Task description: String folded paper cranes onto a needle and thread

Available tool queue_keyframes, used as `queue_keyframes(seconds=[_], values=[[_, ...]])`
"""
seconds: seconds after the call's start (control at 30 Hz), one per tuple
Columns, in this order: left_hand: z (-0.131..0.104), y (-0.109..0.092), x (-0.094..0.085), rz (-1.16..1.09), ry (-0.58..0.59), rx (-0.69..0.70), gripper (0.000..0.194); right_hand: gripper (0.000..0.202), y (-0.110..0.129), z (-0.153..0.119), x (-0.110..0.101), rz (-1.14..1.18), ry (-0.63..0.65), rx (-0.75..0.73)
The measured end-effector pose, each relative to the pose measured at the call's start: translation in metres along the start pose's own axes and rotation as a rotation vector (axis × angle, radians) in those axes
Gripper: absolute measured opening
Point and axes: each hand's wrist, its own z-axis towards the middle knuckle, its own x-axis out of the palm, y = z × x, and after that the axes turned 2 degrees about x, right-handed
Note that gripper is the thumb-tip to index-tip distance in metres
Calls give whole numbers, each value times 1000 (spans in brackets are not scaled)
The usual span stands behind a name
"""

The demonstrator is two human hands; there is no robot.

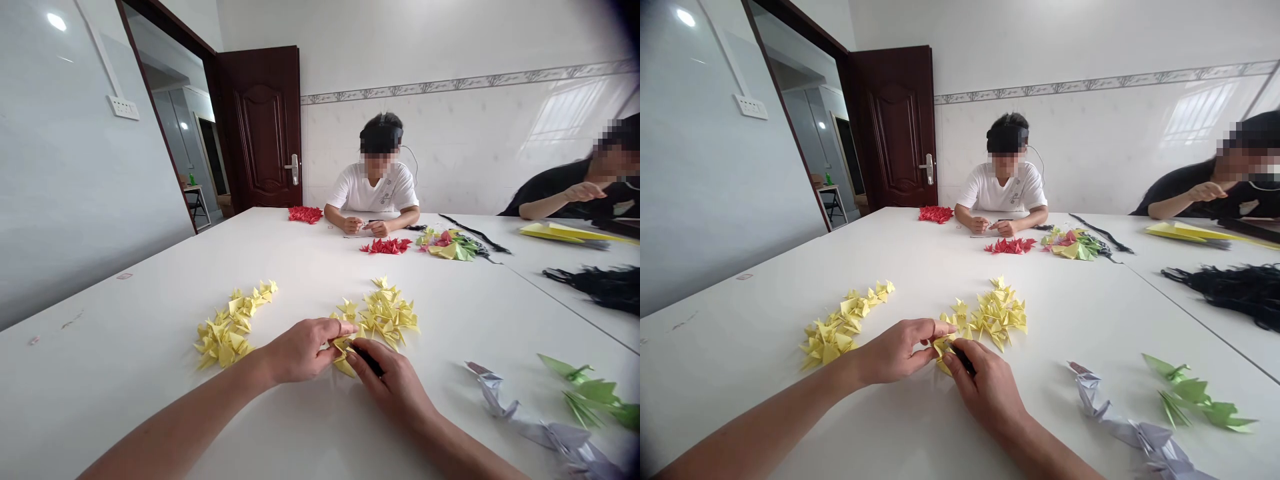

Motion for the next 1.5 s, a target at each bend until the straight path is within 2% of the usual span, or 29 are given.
queue_keyframes(seconds=[0.67,0.87,1.03,1.17,1.27,1.4,1.5], values=[[0,5,-1,29,-23,-3,36,28,-4,1,2,-24,-5,-49],[0,8,-12,44,-86,-66,36,28,0,0,0,-25,12,-23],[1,28,-19,50,-198,-182,38,28,-1,-1,1,-34,11,-21],[1,42,-15,105,-133,-262,42,29,-2,-2,4,-23,15,-11],[0,42,-13,108,-80,-269,45,29,-6,-3,6,-23,3,-2],[0,40,-30,146,-68,-280,40,31,-8,-4,8,-23,-9,6],[-6,47,-58,329,-120,-449,27,31,-6,-5,8,-17,-5,28]])
